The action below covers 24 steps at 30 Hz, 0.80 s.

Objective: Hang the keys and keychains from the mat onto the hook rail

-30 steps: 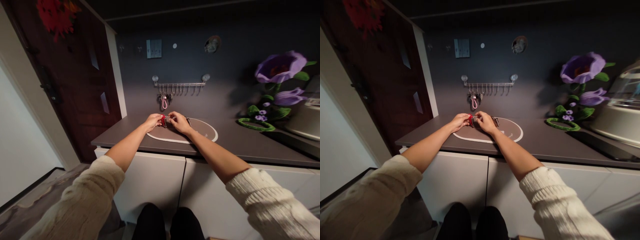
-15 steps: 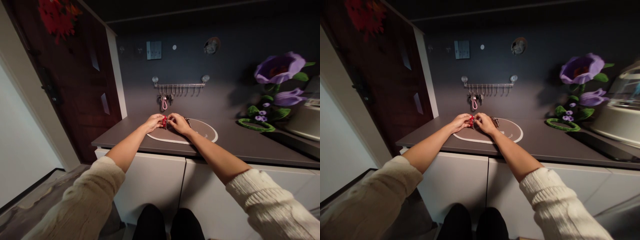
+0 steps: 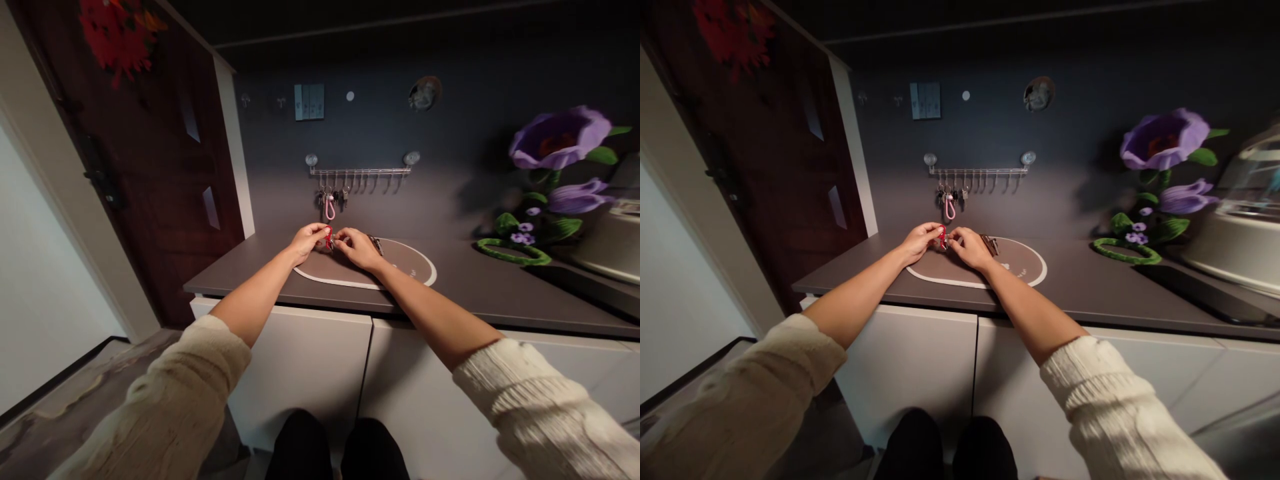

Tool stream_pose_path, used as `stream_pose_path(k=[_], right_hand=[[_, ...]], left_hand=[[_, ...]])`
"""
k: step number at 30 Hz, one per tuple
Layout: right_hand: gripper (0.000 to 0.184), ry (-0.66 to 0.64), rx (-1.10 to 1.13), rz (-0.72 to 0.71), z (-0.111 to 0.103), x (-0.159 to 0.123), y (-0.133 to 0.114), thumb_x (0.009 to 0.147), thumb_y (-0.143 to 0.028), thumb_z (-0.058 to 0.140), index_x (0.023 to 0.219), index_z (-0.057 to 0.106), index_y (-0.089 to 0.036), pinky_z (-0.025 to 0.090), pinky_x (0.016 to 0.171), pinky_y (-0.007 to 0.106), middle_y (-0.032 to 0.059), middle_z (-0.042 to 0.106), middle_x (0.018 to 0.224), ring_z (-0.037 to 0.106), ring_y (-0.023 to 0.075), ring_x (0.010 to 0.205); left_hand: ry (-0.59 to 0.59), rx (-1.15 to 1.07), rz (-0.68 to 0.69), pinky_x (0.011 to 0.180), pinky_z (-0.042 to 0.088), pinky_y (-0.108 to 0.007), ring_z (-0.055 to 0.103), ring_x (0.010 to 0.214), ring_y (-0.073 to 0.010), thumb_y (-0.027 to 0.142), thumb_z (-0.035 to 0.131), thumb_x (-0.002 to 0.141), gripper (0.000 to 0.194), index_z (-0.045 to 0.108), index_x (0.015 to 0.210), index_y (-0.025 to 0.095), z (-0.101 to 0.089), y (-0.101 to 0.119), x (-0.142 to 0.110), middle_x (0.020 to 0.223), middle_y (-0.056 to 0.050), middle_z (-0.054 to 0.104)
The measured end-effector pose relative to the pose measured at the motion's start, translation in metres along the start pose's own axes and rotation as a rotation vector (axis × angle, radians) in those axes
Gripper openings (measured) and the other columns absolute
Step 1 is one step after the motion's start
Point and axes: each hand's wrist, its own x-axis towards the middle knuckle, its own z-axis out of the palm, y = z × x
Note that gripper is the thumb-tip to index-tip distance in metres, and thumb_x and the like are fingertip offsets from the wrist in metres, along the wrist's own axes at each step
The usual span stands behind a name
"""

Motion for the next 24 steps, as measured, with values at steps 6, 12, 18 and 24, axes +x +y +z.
stream_pose_path(k=[6, 12, 18, 24], right_hand=[[0.019, 0.035, 0.056, 0.026, 0.000, 0.001, -0.003, 0.080, -0.029, 0.045, 0.086, 0.058, -0.017, 0.040, 0.069, 0.024, 0.0036, 0.061, 0.086, 0.051, 0.0108, 0.068], [0.026, 0.056, 0.182, 0.045, 0.001, 0.003, -0.006, 0.082, -0.034, 0.044, 0.092, 0.059, -0.017, 0.041, 0.074, 0.026, 0.0037, 0.062, 0.088, 0.053, 0.0125, 0.078], [0.032, 0.065, 0.331, 0.070, 0.006, 0.006, -0.001, 0.079, -0.042, 0.048, 0.095, 0.061, -0.017, 0.043, 0.077, 0.027, 0.0048, 0.062, 0.094, 0.055, 0.0135, 0.085], [0.031, 0.112, 0.406, 0.108, 0.005, 0.009, 0.002, 0.074, -0.043, 0.055, 0.088, 0.065, -0.016, 0.045, 0.073, 0.026, 0.0054, 0.062, 0.091, 0.056, 0.0135, 0.081]], left_hand=[[-0.009, -0.057, 0.046, 0.066, 0.041, -0.022, 0.052, 0.062, -0.0065, 0.033, 0.070, 0.060, 0.028, 0.060, 0.079, 0.014, 0.003, 0.010, -0.003, 0.071, 0.002, 0.060], [0.019, -0.092, 0.064, 0.070, 0.042, -0.024, 0.054, 0.065, -0.0072, 0.032, 0.073, 0.056, 0.030, 0.062, 0.077, 0.013, 0.005, 0.016, -0.003, 0.071, 0.001, 0.061], [-0.008, -0.081, 0.026, 0.064, 0.042, -0.023, 0.052, 0.059, -0.0069, 0.032, 0.075, 0.054, 0.032, 0.063, 0.076, 0.013, 0.008, 0.015, -0.004, 0.067, 0.000, 0.062], [-0.001, -0.063, 0.064, 0.066, 0.042, -0.024, 0.054, 0.062, -0.0075, 0.032, 0.073, 0.056, 0.029, 0.064, 0.076, 0.013, 0.005, 0.013, -0.002, 0.069, 0.000, 0.063]])
